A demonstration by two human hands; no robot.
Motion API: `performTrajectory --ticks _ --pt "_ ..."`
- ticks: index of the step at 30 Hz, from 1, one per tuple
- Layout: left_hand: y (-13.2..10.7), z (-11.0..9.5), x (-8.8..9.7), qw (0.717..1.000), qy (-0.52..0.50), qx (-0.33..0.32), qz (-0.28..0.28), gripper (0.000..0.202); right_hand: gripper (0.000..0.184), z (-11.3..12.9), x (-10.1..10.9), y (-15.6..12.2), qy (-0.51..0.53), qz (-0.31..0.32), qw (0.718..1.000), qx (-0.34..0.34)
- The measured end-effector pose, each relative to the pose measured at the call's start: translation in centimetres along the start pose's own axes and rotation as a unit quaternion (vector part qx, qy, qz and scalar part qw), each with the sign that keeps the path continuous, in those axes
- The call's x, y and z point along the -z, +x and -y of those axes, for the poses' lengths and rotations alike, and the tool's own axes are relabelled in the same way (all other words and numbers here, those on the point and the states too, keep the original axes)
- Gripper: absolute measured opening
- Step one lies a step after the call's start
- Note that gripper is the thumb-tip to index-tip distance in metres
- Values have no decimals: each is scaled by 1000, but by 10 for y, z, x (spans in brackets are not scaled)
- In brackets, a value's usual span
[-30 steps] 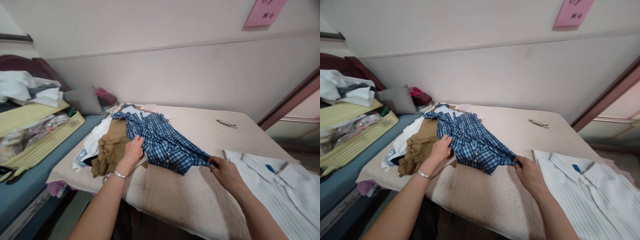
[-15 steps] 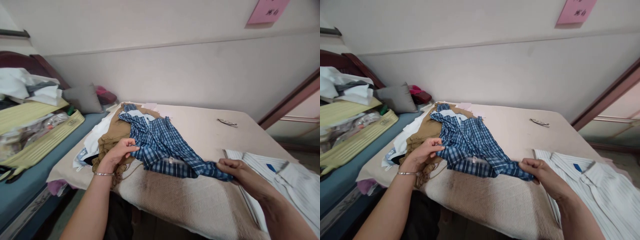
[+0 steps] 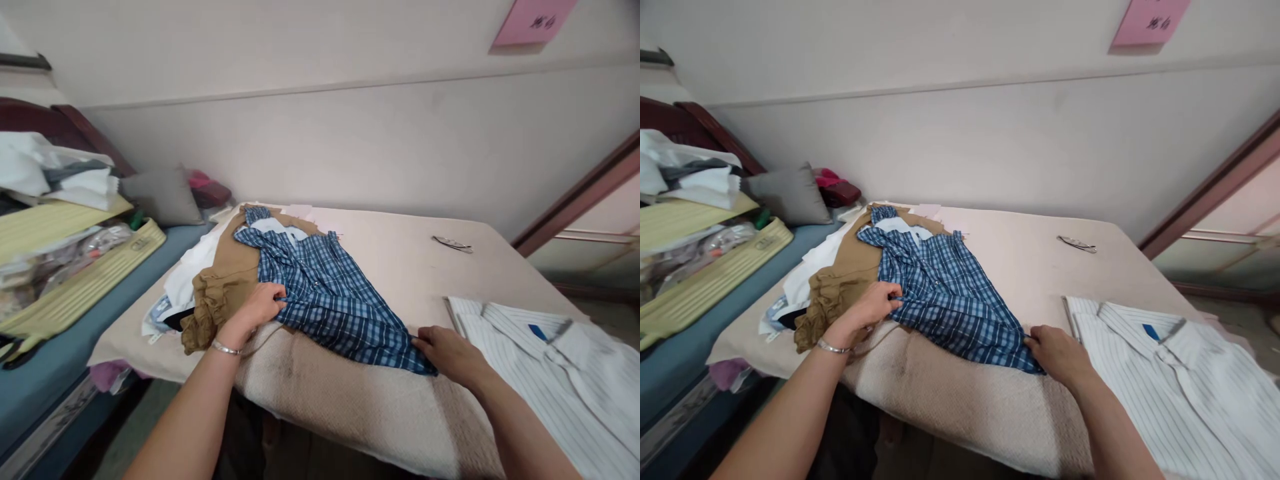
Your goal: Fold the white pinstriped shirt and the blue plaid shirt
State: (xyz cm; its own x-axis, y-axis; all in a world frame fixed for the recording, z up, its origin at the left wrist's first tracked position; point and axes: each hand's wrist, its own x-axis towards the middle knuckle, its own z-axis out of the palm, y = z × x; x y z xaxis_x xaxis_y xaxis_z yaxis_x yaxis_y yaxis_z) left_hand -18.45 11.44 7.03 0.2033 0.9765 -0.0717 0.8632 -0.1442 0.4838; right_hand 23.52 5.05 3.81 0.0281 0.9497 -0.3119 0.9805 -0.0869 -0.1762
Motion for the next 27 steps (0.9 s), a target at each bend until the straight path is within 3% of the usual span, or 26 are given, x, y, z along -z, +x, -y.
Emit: performTrajectory --ticks 4,11,17,22,27 --pt "2 -4 2 998 -1 -4 -66 8 28 -2 1 -1 18 14 1000 16" --pt "8 9 0 979 -173 -16 -108 23 19 1 6 -4 184 47 982 8" --pt "4 6 -1 962 -272 16 -32 33 14 14 0 -3 212 31 977 19" --pt "2 4 4 981 -196 7 -2 36 12 18 -3 -4 191 21 980 45" --pt "3 9 3 991 -132 10 -20 34 14 23 2 -6 159 2 987 22"
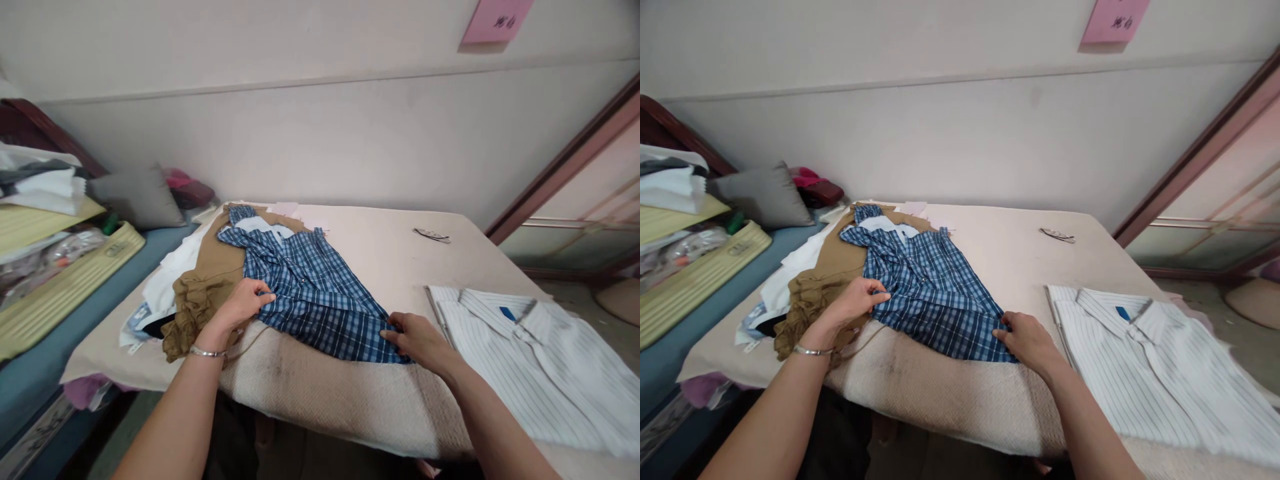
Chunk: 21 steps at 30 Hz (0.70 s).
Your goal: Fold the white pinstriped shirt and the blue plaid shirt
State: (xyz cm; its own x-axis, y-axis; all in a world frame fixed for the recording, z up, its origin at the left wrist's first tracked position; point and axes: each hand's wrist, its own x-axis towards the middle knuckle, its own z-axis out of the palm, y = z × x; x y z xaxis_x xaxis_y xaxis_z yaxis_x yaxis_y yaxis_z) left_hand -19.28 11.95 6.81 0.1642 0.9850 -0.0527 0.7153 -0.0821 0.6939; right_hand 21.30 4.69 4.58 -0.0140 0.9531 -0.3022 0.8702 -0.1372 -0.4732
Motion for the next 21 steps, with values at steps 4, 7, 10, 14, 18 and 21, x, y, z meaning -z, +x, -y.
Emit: performTrajectory --ticks 4,7,10,14,18,21 --pt "1 0 -1 1000 3 -21 -16 30 14 6 2 -1 -35 -18 999 -7" --pt "2 -3 1 999 5 -41 -21 29 14 8 3 -3 -59 -17 998 0" --pt "1 -6 2 999 1 -37 -26 30 17 9 3 -4 -73 -17 997 3" --pt "0 -8 2 999 -8 -31 -33 31 21 12 4 -6 -83 -24 996 3" --pt "-1 -10 2 999 -13 -25 -35 33 24 16 7 -7 -93 -30 995 1" --pt "-1 -12 2 999 -6 -28 -35 32 25 18 7 -7 -100 -29 995 -1"
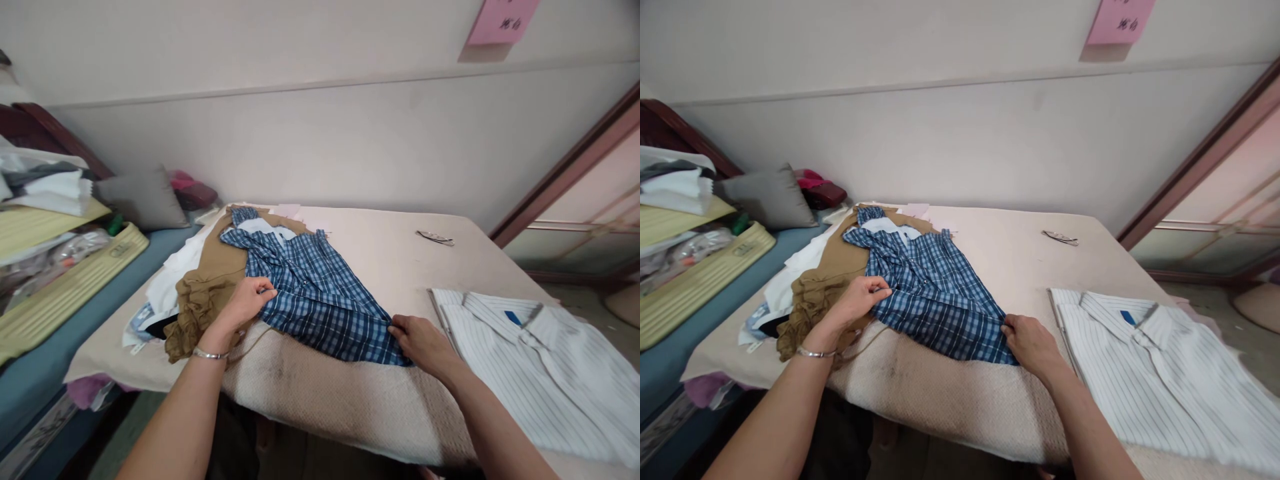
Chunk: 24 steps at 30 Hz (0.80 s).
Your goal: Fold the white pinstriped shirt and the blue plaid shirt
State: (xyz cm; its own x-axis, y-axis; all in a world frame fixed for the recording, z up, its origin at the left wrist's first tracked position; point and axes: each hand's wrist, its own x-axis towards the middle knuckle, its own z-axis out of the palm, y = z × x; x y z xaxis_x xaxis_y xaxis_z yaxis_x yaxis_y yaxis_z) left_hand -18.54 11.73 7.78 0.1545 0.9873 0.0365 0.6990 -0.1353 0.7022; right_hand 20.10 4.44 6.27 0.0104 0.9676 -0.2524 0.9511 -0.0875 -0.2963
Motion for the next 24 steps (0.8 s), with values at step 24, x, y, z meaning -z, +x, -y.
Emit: performTrajectory --ticks 24 --pt "2 4 -4 999 9 -41 -27 24 24 -5 -10 6 -52 4 999 -8"
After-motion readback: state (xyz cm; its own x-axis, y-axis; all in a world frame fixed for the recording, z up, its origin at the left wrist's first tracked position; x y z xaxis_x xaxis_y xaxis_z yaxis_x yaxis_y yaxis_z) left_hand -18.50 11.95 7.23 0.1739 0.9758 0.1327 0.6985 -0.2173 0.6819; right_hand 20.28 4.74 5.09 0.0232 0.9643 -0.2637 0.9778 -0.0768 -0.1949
